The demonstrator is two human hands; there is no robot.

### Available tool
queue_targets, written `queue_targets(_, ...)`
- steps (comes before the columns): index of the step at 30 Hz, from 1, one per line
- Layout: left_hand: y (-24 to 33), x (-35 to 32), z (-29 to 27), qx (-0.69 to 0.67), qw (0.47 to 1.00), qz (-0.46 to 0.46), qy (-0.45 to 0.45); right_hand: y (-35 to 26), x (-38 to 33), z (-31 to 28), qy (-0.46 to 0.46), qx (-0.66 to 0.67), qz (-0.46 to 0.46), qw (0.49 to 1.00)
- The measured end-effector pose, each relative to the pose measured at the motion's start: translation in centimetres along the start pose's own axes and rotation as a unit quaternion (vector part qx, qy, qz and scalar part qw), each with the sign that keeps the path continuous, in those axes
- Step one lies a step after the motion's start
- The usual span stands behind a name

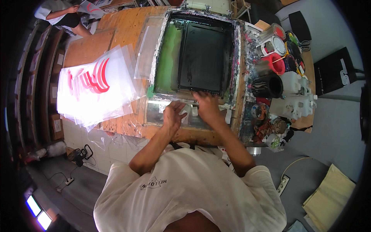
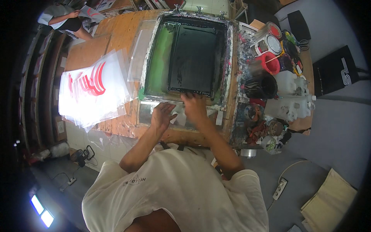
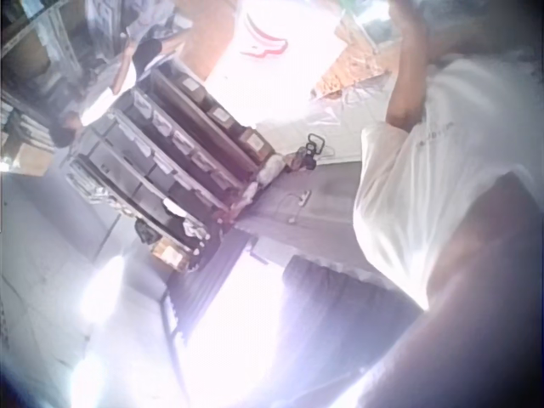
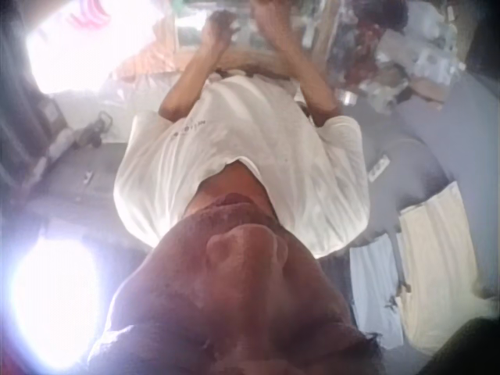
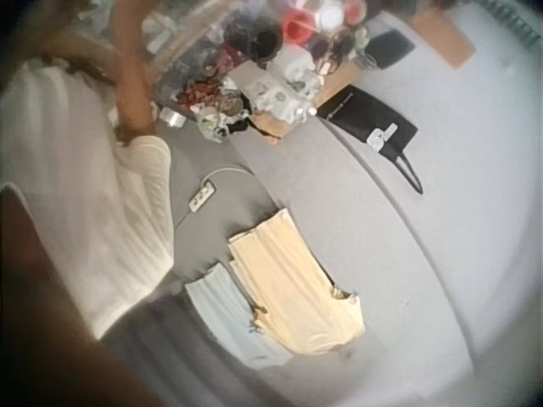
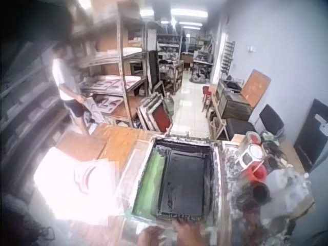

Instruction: The person performs screen printing on plastic bags by placing a bag on the printing bed, lowering the screen, and using a squeegee to apply red ink across the mesh. They then lift the screen, remove the printed bag, and place it on a stack before repeating the process for multiple bags.

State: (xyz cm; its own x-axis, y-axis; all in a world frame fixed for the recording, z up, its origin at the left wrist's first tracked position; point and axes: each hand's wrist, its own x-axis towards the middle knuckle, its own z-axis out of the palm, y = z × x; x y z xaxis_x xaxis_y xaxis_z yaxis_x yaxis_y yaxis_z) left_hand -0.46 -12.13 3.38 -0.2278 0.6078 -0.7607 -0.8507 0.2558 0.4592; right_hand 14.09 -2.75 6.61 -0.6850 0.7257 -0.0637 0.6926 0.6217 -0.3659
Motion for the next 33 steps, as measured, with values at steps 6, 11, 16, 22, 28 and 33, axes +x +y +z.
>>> queue_targets(6,-0.3,-0.1,0.1,-0.002,1.0,0.013,0.026,0.8,2.8,1.9,0.12,-0.068,0.006,0.99)
queue_targets(11,0.0,-0.8,0.5,0.028,0.999,0.002,0.031,5.2,11.6,0.8,0.148,-0.074,0.005,0.986)
queue_targets(16,0.2,-1.1,0.5,0.001,0.999,0.001,0.032,10.1,22.6,-1.8,0.147,-0.099,0.044,0.983)
queue_targets(22,0.5,-1.4,0.9,-0.003,0.999,0.0,0.032,13.7,27.2,-6.4,0.049,-0.04,0.052,0.997)
queue_targets(28,0.6,-1.6,-0.4,-0.009,1.0,0.025,0.005,3.6,12.3,-11.4,-0.099,0.052,0.037,0.993)
queue_targets(33,3.1,-3.6,1.2,0.011,0.993,0.071,-0.096,-1.4,1.3,-9.3,0.021,-0.021,-0.026,0.999)
